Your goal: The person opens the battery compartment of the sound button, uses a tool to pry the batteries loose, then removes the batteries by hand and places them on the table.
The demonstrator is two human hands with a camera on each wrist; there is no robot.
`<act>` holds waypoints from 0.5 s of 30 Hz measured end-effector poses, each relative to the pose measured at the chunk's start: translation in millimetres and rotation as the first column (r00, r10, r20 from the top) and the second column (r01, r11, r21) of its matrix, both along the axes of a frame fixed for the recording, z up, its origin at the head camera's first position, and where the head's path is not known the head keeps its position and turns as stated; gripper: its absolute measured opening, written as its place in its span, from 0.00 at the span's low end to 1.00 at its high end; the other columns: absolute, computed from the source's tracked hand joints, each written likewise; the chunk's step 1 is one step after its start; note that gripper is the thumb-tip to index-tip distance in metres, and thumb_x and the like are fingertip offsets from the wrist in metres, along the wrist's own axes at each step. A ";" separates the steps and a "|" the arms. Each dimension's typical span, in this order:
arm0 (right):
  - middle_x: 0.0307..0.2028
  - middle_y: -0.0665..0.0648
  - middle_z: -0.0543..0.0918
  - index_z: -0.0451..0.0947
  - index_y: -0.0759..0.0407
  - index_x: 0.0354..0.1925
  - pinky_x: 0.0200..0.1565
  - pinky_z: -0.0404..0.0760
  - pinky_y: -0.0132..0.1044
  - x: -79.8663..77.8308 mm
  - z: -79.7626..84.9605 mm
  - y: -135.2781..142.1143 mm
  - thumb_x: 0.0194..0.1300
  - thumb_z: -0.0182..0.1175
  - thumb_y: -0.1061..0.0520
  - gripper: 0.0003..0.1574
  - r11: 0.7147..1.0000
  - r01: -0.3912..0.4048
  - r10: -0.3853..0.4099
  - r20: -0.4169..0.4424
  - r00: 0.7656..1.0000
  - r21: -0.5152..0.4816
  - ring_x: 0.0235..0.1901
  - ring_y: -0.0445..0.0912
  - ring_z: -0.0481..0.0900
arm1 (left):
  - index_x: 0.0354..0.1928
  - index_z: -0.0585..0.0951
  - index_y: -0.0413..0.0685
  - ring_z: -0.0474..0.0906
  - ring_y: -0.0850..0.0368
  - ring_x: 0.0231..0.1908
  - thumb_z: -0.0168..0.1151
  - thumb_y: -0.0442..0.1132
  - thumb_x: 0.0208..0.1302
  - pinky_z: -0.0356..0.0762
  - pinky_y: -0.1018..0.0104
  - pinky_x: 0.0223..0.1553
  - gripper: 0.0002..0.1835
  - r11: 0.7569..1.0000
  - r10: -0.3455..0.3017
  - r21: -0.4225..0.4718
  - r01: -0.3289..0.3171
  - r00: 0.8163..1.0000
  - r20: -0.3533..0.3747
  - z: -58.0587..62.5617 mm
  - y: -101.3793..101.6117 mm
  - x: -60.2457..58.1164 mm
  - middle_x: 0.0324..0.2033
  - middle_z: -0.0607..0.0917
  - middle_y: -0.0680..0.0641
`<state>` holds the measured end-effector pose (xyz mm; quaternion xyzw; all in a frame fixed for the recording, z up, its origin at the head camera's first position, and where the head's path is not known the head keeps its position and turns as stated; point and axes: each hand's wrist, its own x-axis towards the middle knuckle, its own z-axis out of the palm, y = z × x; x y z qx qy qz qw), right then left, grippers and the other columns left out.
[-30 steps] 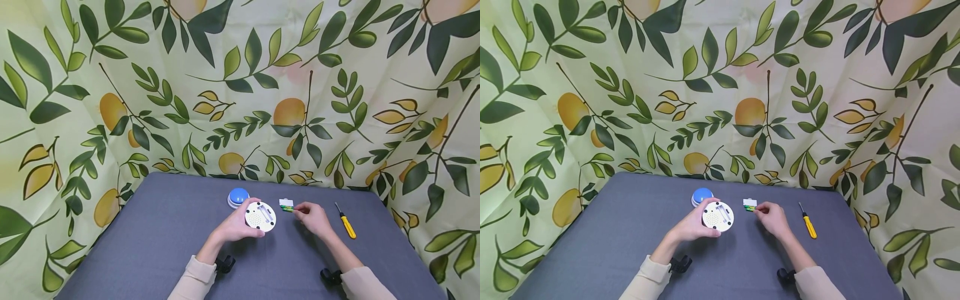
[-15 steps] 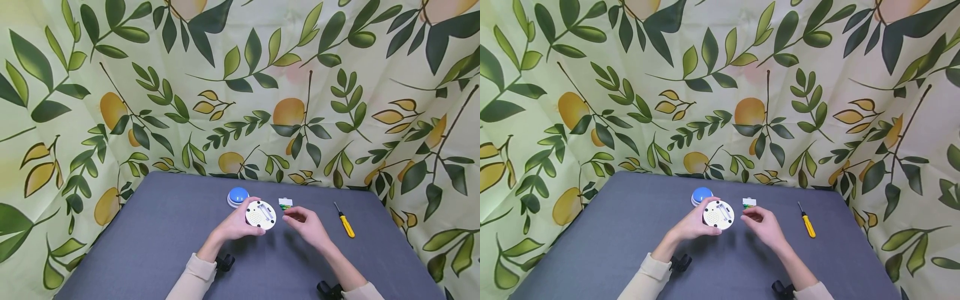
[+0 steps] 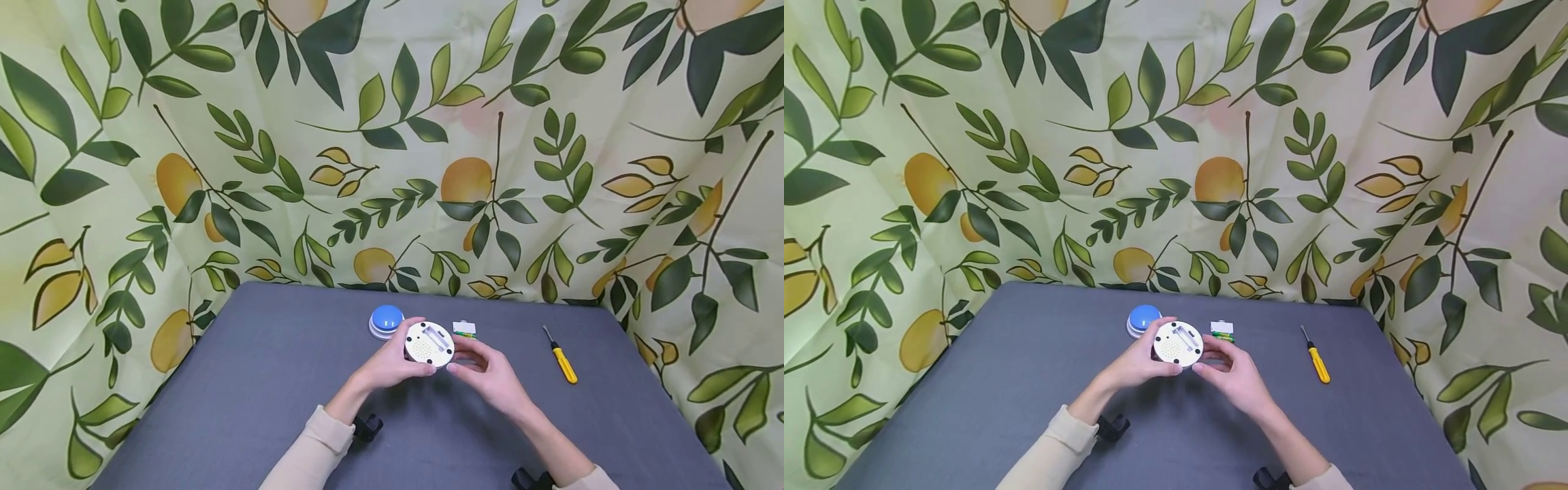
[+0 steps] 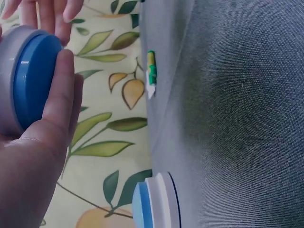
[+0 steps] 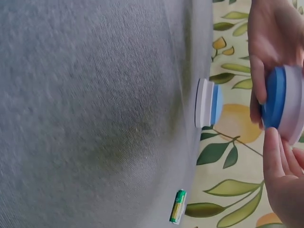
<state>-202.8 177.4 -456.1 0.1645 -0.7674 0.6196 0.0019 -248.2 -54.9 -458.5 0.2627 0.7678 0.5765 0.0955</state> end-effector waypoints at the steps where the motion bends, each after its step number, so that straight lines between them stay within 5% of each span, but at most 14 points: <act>1: 0.58 0.68 0.79 0.70 0.70 0.67 0.52 0.81 0.33 0.5 -0.4 -0.7 0.63 0.71 0.62 0.38 1.000 0.001 -0.001 0.002 1.000 -0.008 0.53 0.49 0.81 | 0.75 0.58 0.44 0.73 0.55 0.54 0.76 0.41 0.54 0.66 0.57 0.60 0.50 1.000 -0.006 0.000 0.006 1.000 -0.001 -0.1 0.6 -0.3 0.60 0.74 0.44; 8: 0.61 0.69 0.74 0.64 0.72 0.70 0.54 0.80 0.36 2.6 -4.1 -5.5 0.59 0.74 0.64 0.46 1.000 0.014 -0.014 0.021 1.000 0.004 0.55 0.57 0.79 | 0.76 0.56 0.43 0.71 0.55 0.56 0.72 0.39 0.58 0.64 0.60 0.62 0.48 0.998 -0.056 -0.008 0.056 0.998 -0.014 -1.9 1.3 -2.0 0.62 0.72 0.41; 15: 0.61 0.66 0.75 0.66 0.68 0.70 0.57 0.78 0.38 1.5 -5.0 -6.6 0.56 0.77 0.61 0.48 0.996 0.073 -0.075 0.028 0.997 0.053 0.58 0.57 0.78 | 0.78 0.52 0.42 0.71 0.57 0.57 0.70 0.35 0.61 0.66 0.64 0.61 0.48 0.988 -0.149 0.049 0.146 0.986 0.075 -1.8 2.8 -1.1 0.64 0.70 0.41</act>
